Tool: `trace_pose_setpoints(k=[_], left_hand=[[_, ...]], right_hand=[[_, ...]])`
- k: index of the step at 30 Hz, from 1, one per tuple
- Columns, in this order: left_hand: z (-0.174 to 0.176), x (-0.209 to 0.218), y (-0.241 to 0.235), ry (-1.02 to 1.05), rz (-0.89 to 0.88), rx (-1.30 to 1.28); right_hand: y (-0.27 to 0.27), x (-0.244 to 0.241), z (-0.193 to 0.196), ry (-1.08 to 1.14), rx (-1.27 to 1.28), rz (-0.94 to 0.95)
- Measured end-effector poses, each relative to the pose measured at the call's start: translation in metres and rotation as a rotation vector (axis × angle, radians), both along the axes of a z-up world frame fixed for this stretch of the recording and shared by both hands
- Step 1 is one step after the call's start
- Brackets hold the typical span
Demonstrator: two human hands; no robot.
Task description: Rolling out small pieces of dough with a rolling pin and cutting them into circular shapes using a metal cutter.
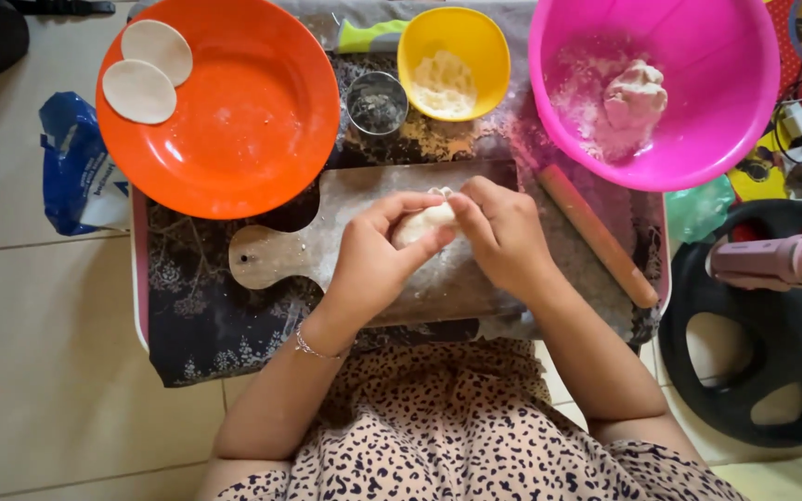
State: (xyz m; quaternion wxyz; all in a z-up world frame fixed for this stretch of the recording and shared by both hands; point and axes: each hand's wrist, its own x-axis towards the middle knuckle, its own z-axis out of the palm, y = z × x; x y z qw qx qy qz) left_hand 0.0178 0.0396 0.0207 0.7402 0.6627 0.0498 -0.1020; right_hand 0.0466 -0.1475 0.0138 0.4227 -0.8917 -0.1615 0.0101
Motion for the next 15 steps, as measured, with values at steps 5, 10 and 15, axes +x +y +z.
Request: trace_pose_setpoints(k=[5,10,15], left_hand=[[-0.019,0.0,-0.001,0.058,-0.067,-0.126],[0.007,0.002,0.002,0.018,-0.175,0.044],[0.007,-0.001,0.001,0.087,-0.157,0.103]], right_hand=[[-0.002,0.0,-0.009,-0.091,-0.005,-0.046],[-0.006,0.003,-0.024,-0.268,-0.065,0.025],[0.0,0.001,-0.008,-0.214,0.026,0.103]])
